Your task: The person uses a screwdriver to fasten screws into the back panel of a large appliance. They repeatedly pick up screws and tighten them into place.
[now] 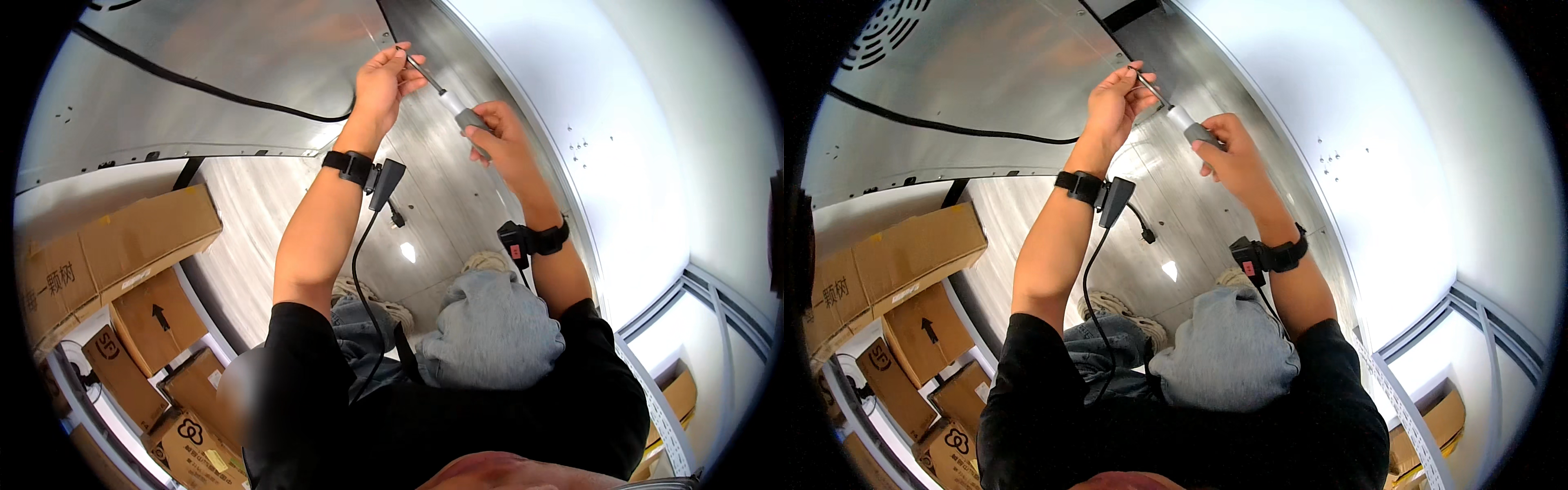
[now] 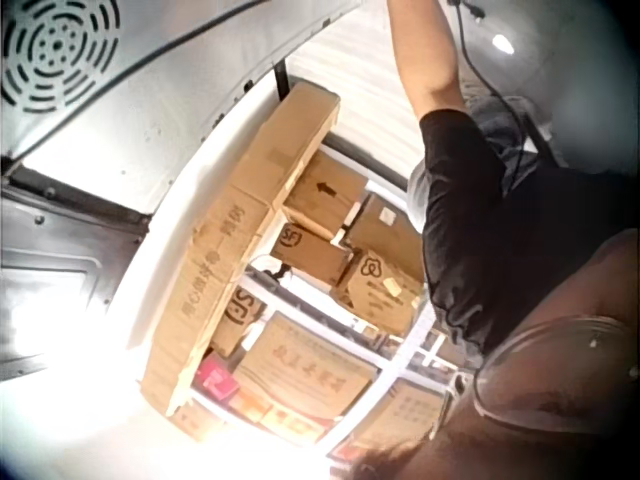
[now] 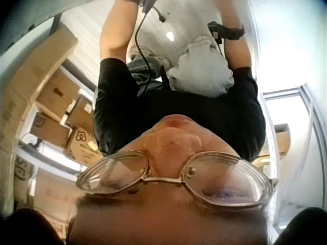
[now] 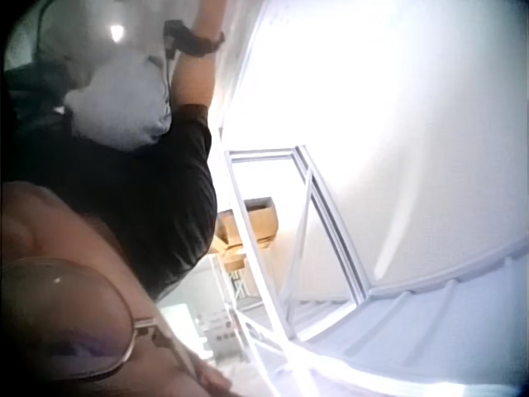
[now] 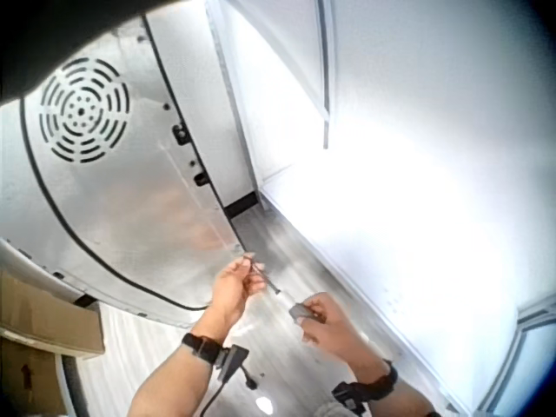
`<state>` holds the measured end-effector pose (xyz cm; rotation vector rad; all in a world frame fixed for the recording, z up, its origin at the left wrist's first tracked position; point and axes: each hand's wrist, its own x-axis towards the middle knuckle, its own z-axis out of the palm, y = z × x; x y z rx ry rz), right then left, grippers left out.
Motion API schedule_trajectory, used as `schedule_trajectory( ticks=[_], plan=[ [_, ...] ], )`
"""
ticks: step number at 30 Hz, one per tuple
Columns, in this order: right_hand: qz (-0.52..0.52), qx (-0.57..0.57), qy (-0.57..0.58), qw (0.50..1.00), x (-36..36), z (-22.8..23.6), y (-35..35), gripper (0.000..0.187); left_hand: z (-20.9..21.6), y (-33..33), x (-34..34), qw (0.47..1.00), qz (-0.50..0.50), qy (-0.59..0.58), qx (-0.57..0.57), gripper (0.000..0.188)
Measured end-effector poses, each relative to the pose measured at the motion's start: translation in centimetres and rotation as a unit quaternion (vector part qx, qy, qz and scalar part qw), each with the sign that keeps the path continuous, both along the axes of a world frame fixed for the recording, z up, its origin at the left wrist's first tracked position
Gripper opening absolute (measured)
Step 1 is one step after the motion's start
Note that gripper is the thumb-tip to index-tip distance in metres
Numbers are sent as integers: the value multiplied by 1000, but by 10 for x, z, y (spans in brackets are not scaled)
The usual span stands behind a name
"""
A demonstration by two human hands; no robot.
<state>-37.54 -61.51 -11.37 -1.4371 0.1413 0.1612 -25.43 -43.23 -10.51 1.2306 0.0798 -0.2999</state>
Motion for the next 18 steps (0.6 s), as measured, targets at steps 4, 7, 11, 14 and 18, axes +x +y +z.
schedule_trajectory(
  ticks=[4, 7, 11, 14, 18],
  plan=[
    [6, 11, -11, 1000, 4, 3, 3, 30, 4, -6, 9, 1000, 3, 4, 5, 27],
    [5, 10, -9, 1000, 0, 12, -4, 31, 13, -15, 8, 1000, -9, -13, 7, 27],
    [6, 32, -5, 999, 4, 10, -5, 31, 11, -17, 13, 1000, -12, -16, 14, 27],
    [6, 52, -12, 999, 4, 12, -4, 29, 11, -15, 12, 1000, -18, -19, -3, 27],
    [3, 74, 6, 997, 3, 9, -2, 27, 21, -20, 10, 999, -8, -14, 27, 26]
  ],
)
